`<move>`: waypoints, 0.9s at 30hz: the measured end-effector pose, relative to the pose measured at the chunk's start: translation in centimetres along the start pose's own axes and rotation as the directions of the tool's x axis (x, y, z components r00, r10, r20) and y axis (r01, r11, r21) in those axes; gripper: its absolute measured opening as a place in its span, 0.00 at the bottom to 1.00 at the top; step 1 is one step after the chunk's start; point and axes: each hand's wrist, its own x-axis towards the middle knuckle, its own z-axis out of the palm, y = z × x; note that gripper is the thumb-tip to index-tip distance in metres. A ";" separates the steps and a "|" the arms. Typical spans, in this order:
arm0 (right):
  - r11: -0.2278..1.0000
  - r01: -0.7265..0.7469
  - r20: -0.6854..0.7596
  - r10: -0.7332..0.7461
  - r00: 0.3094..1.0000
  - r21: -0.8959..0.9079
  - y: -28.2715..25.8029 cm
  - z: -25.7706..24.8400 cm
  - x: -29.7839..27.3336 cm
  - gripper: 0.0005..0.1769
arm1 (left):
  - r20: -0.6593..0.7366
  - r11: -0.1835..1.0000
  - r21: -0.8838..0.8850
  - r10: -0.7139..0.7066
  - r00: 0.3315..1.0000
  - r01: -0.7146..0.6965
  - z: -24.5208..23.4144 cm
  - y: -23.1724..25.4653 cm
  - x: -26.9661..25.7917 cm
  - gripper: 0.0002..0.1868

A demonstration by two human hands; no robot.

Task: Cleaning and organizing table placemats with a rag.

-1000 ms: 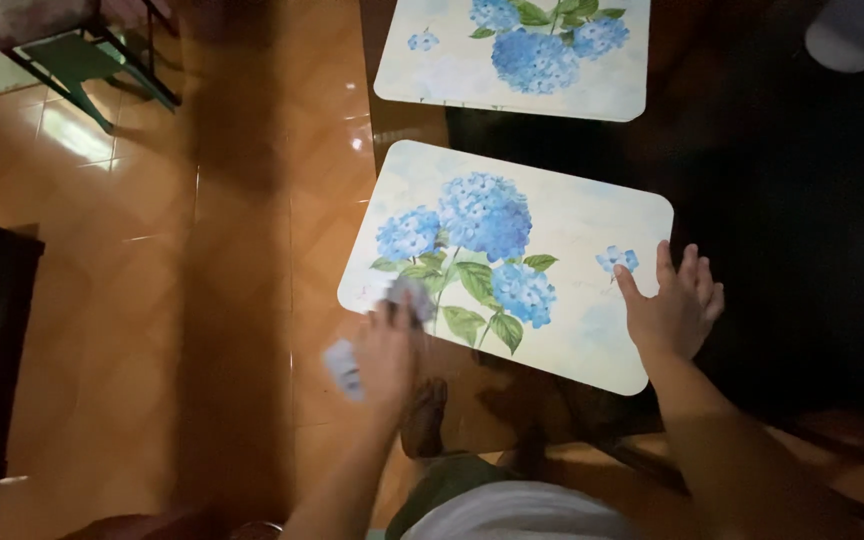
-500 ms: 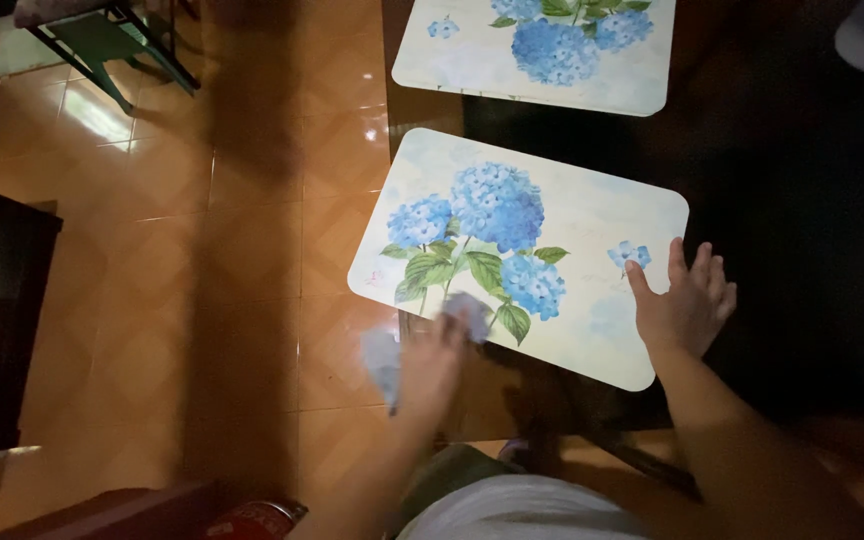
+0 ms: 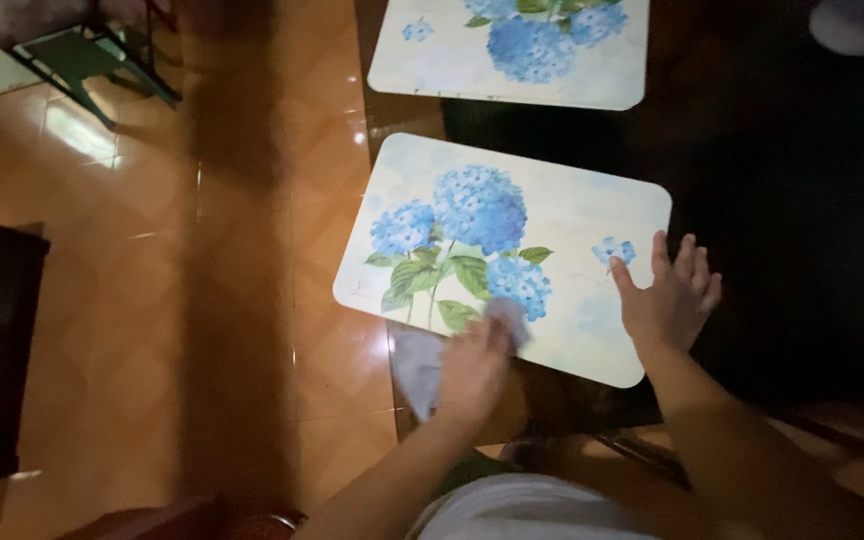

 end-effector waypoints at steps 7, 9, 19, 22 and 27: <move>0.999 -0.024 0.025 0.024 0.999 -0.023 -0.3 -0.7 0.3 0.46 | -0.213 0.959 -0.032 0.270 0.939 -0.283 -1.6 5.4 7.9 0.25; 0.998 -0.015 0.043 0.018 0.999 -0.067 -0.4 -0.9 0.5 0.46 | -0.136 0.963 -0.083 0.244 0.960 -0.256 -2.8 6.1 11.5 0.24; 0.990 -0.110 0.189 0.125 0.974 -0.088 -1.1 -2.6 1.7 0.46 | -0.031 0.944 -0.015 0.328 0.944 -0.329 5.1 7.8 28.8 0.19; 0.990 -0.105 0.216 0.124 0.968 -0.098 -1.1 -2.5 1.8 0.46 | 0.004 0.923 -0.020 0.384 0.923 -0.384 5.8 9.3 30.8 0.15; 0.973 -0.107 0.283 0.163 0.945 -0.203 -1.5 -3.0 1.7 0.45 | 0.028 0.928 -0.046 0.371 0.928 -0.370 3.0 10.6 29.1 0.18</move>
